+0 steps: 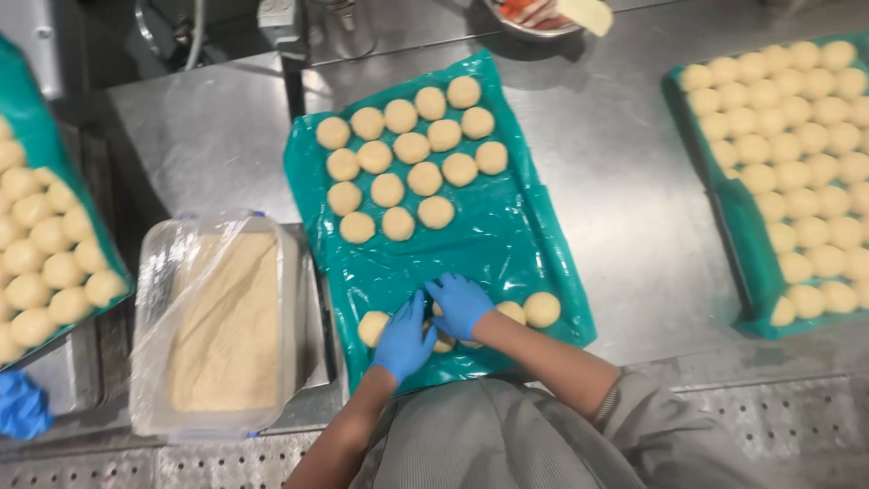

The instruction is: Coating dough balls in breadcrumbs and arranging them on trays.

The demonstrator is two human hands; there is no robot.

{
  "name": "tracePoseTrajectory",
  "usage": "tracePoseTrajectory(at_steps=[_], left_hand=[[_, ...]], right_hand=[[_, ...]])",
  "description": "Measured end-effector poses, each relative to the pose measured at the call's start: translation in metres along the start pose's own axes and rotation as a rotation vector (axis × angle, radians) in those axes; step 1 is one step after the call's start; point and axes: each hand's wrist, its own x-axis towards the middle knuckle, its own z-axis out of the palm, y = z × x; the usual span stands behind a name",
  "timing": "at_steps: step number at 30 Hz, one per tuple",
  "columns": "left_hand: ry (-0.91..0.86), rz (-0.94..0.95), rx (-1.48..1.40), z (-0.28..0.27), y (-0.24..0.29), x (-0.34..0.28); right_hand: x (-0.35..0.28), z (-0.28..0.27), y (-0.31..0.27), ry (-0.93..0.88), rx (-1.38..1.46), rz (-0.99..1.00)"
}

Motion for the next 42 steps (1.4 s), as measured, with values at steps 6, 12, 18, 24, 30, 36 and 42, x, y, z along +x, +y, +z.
tracePoseTrajectory(at_steps=[6, 12, 18, 24, 30, 36, 42], left_hand=[[-0.051, 0.075, 0.147, 0.001, -0.011, 0.001], [-0.176, 0.049, 0.343, 0.003, -0.007, -0.002], [-0.016, 0.045, 0.058, -0.007, -0.014, -0.01], [0.296, -0.208, -1.431, -0.146, 0.059, -0.046], [0.616, -0.107, -1.233, -0.199, 0.032, -0.096], [0.741, -0.19, -1.267, -0.23, -0.045, -0.171], [1.028, -0.351, -1.209, -0.234, -0.088, -0.236]], right_hand=[[-0.007, -0.001, 0.026, -0.155, 0.2, 0.08], [-0.007, 0.008, 0.073, -0.09, 0.917, 0.496], [0.008, -0.05, 0.052, 0.171, 1.868, 0.735], [0.031, -0.135, -0.091, 0.035, 1.865, 0.365], [0.075, -0.129, -0.181, -0.03, 1.548, 0.18], [0.142, -0.069, -0.229, -0.301, 1.649, 0.361], [0.206, 0.037, -0.274, -0.067, 0.502, -0.162]])
